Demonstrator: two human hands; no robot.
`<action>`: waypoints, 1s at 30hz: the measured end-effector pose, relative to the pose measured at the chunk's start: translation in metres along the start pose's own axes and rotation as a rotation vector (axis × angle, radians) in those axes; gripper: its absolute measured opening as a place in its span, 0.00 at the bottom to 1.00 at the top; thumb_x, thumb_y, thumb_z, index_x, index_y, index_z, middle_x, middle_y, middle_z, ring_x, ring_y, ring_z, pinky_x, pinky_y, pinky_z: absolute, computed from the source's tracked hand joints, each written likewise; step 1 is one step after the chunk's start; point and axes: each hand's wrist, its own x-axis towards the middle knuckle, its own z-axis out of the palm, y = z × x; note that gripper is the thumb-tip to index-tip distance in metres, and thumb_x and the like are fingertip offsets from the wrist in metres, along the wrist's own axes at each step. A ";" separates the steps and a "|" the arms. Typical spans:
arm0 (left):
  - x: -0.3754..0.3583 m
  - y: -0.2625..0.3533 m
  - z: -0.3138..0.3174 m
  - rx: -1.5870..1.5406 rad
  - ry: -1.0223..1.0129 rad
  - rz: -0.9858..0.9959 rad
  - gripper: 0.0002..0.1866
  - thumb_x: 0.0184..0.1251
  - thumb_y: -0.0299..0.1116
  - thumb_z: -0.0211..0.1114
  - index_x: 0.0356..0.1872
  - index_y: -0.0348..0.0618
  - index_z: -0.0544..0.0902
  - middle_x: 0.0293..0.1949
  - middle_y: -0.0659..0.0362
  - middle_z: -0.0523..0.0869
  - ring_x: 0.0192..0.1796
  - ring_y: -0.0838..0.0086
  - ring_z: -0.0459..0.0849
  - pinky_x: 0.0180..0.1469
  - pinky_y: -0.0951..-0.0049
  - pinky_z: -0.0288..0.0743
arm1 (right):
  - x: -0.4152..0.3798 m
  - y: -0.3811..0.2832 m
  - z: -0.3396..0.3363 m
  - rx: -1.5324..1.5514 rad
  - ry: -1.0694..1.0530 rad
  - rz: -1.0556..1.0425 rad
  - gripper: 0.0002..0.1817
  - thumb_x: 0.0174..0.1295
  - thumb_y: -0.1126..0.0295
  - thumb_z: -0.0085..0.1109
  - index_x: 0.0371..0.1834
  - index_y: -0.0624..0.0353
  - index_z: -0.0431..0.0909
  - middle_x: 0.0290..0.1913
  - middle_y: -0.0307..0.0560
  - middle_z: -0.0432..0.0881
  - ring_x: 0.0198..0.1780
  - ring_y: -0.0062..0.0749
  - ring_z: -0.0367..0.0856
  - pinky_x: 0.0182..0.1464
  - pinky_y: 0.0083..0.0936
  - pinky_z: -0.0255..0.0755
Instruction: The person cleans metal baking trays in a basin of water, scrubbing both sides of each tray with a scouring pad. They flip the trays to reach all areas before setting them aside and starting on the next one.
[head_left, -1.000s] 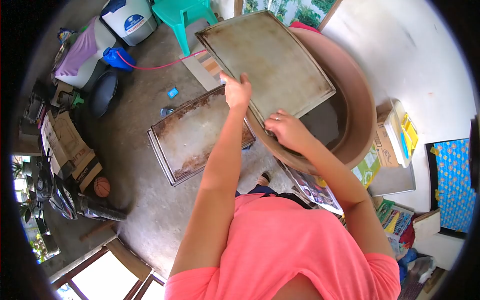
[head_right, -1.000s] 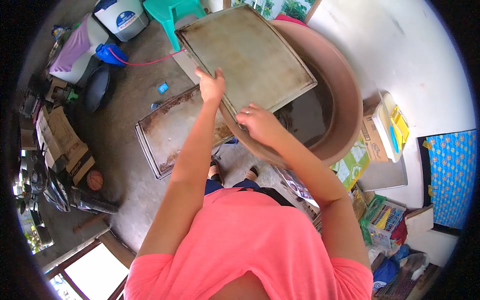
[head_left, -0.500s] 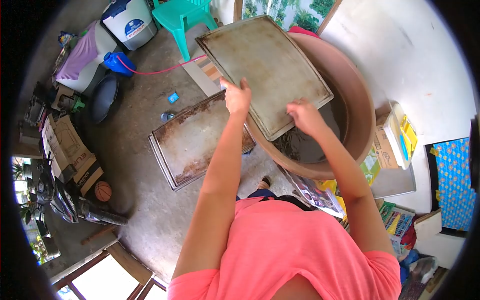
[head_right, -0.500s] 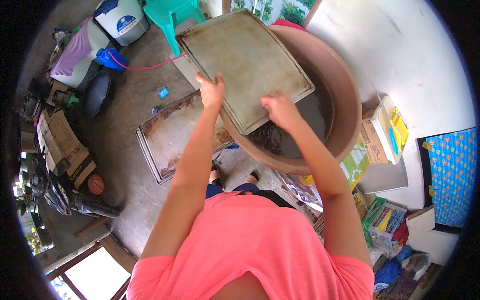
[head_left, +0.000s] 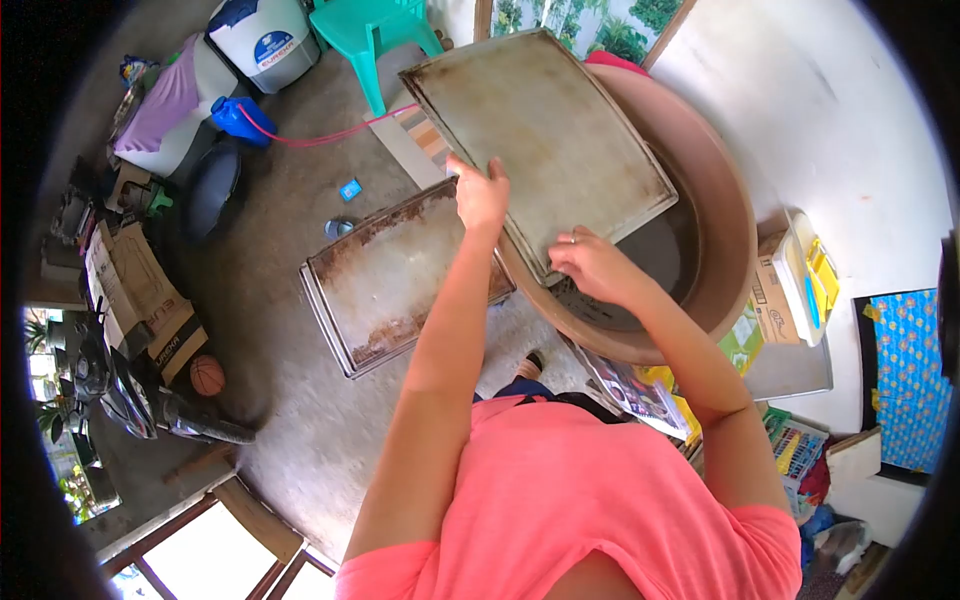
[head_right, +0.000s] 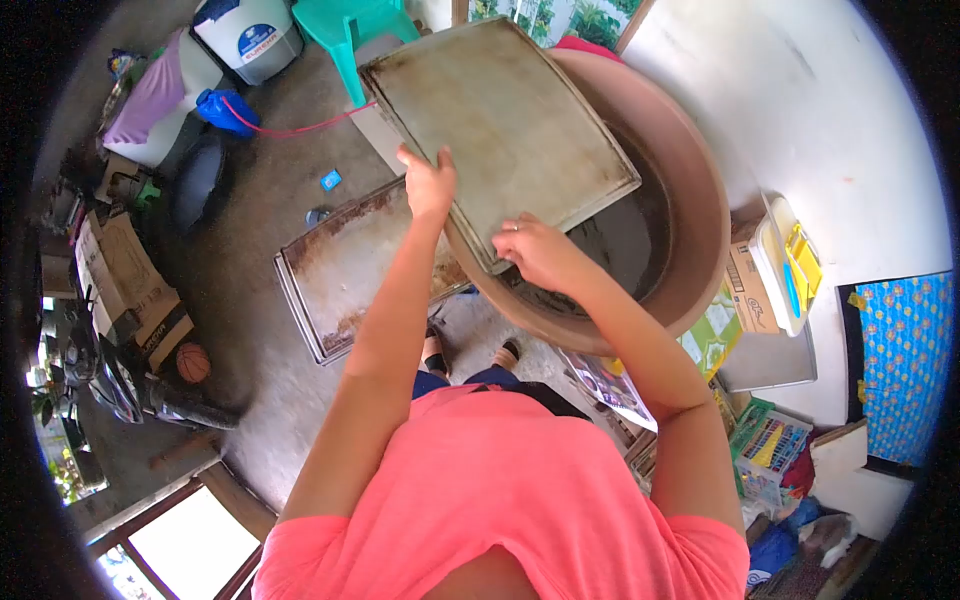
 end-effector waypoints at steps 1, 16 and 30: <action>-0.004 -0.001 0.000 0.000 -0.014 -0.004 0.37 0.66 0.44 0.57 0.65 0.34 0.48 0.44 0.35 0.81 0.49 0.41 0.80 0.53 0.49 0.73 | -0.003 -0.004 -0.002 0.001 -0.060 0.019 0.02 0.56 0.75 0.55 0.27 0.57 0.74 0.34 0.50 0.77 0.41 0.52 0.75 0.45 0.43 0.70; -0.003 0.001 0.000 0.020 -0.008 -0.046 0.40 0.65 0.45 0.57 0.67 0.34 0.47 0.44 0.37 0.82 0.50 0.43 0.81 0.54 0.51 0.73 | -0.014 0.074 -0.035 0.063 0.351 0.347 0.04 0.61 0.74 0.57 0.37 0.56 0.78 0.37 0.50 0.79 0.46 0.46 0.76 0.48 0.36 0.71; -0.003 0.001 -0.001 0.036 0.003 -0.022 0.39 0.65 0.46 0.58 0.65 0.33 0.48 0.44 0.37 0.82 0.49 0.43 0.81 0.53 0.50 0.74 | -0.013 0.051 -0.025 -0.061 0.115 0.276 0.28 0.58 0.70 0.61 0.64 0.51 0.68 0.59 0.58 0.73 0.60 0.54 0.70 0.62 0.39 0.66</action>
